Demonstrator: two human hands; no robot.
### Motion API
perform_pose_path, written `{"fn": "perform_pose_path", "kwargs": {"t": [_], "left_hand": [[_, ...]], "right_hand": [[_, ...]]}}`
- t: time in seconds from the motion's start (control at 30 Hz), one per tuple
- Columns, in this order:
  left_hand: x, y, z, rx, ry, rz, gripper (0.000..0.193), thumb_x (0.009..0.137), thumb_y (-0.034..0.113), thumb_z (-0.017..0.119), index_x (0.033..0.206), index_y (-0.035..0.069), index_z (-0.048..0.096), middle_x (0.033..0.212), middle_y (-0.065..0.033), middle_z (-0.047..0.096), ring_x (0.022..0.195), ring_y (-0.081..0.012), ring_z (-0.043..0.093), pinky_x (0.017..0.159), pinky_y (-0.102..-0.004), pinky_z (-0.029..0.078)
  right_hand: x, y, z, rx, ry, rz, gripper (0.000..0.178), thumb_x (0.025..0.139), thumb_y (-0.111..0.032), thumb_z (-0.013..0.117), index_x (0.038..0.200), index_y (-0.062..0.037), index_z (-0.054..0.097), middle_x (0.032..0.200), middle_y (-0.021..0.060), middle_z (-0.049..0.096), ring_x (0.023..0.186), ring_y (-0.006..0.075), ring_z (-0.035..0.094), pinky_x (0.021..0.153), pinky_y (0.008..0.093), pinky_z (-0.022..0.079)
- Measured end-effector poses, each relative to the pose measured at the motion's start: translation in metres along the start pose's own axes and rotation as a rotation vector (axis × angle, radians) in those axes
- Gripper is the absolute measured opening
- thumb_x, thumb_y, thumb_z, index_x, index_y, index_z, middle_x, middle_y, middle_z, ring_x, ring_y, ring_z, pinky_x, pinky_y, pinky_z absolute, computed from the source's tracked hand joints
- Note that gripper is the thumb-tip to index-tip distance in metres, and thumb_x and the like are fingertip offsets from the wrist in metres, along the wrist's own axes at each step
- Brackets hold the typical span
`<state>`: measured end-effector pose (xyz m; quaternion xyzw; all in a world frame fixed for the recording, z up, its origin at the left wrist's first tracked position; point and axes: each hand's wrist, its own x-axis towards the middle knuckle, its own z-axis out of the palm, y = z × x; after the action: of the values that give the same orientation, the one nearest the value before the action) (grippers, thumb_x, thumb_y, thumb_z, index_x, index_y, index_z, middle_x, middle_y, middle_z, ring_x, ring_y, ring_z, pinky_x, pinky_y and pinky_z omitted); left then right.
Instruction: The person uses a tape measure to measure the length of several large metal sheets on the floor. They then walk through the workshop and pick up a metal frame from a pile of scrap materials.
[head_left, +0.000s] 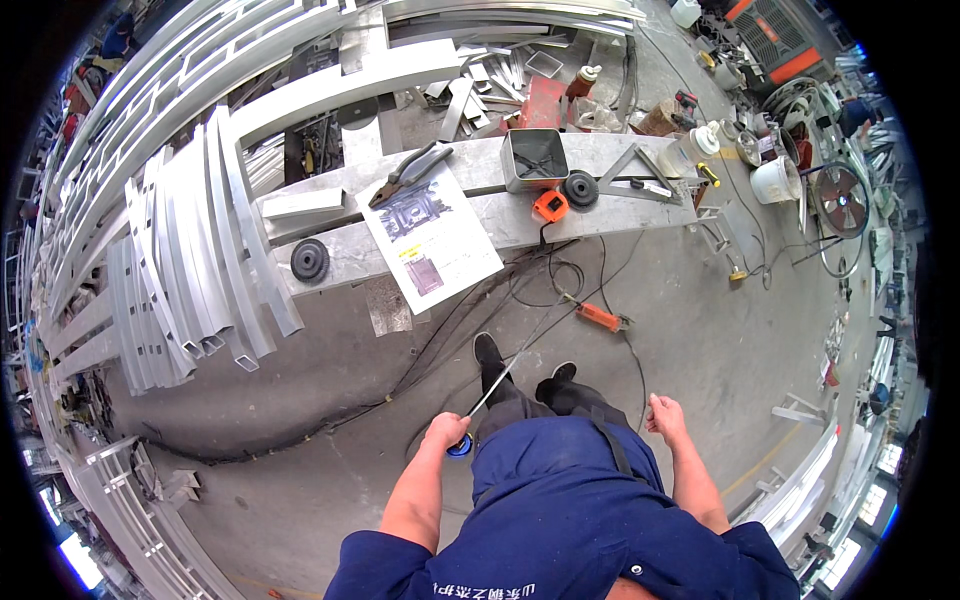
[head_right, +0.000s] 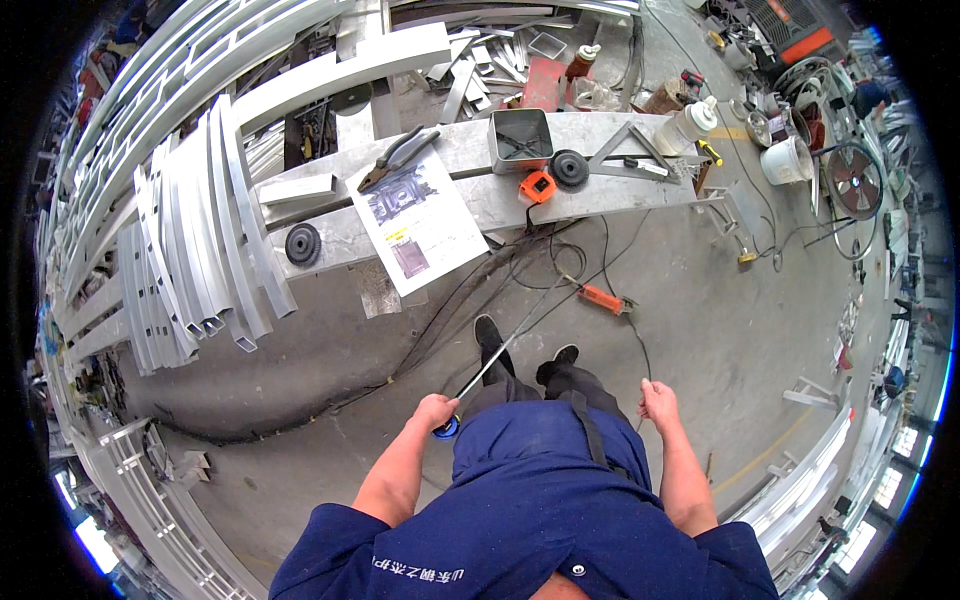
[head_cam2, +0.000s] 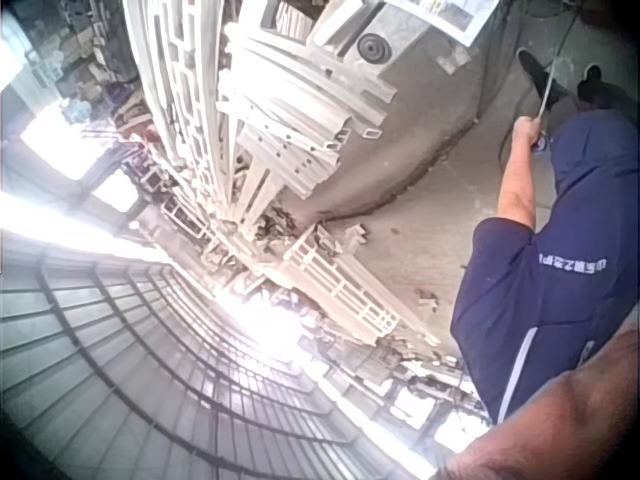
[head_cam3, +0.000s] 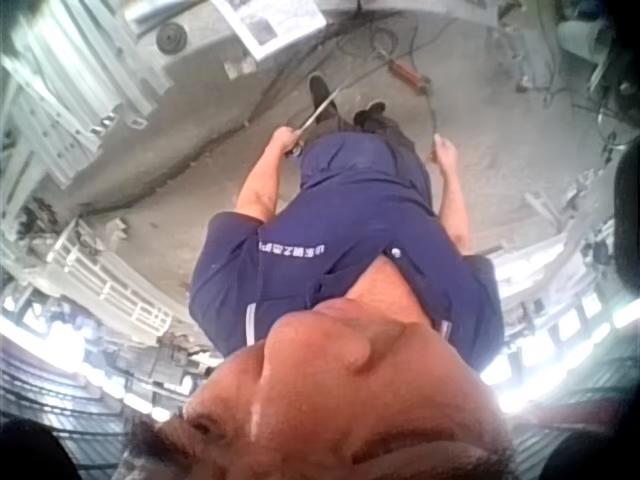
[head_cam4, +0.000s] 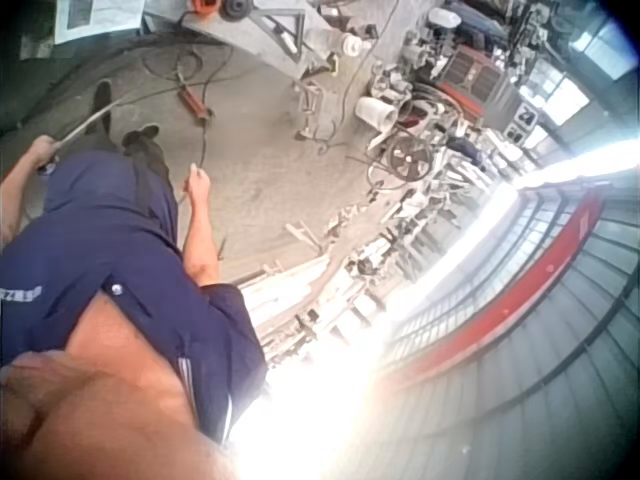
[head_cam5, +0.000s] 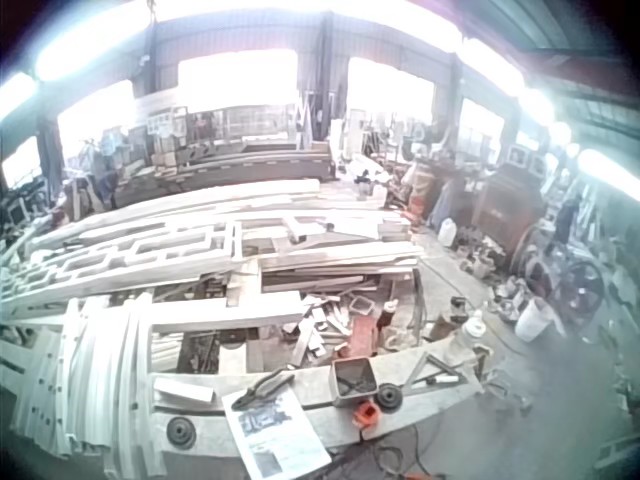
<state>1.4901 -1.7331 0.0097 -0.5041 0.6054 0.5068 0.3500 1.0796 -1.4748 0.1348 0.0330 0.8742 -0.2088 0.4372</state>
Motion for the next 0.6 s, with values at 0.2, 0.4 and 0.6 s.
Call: {"fn": "perform_pose_path", "kwargs": {"t": [0.2,0.4,0.6], "left_hand": [[-0.002,0.001,-0.001,-0.001,-0.001,0.001,0.045,0.086,0.044,0.052,0.100,0.006,0.071,0.103,-0.0179,0.067,0.100,-0.0310,0.063,0.089,-0.0383,0.048],[0.005,-0.004,0.003,0.014,0.017,0.013,0.046,0.086,0.044,0.051,0.099,0.005,0.070,0.103,-0.0182,0.067,0.101,-0.0314,0.063,0.089,-0.0386,0.048],[-0.004,0.003,-0.003,-0.010,0.005,-0.012,0.046,0.086,0.044,0.051,0.100,0.005,0.070,0.103,-0.0183,0.067,0.101,-0.0310,0.063,0.089,-0.0386,0.048]], "right_hand": [[0.004,0.007,0.003,0.006,0.003,0.025,0.037,0.094,-0.037,0.052,0.095,-0.0013,0.061,0.065,0.0072,0.058,0.049,0.0159,0.057,0.045,0.0299,0.050],[0.005,0.007,0.004,0.019,-0.003,0.002,0.036,0.094,-0.037,0.053,0.094,-0.0015,0.061,0.063,0.0068,0.057,0.049,0.0156,0.057,0.045,0.0297,0.050],[0.002,0.006,0.006,0.017,-0.006,0.001,0.036,0.094,-0.037,0.053,0.091,-0.0018,0.061,0.064,0.0068,0.058,0.049,0.0159,0.057,0.046,0.0296,0.050]]}}
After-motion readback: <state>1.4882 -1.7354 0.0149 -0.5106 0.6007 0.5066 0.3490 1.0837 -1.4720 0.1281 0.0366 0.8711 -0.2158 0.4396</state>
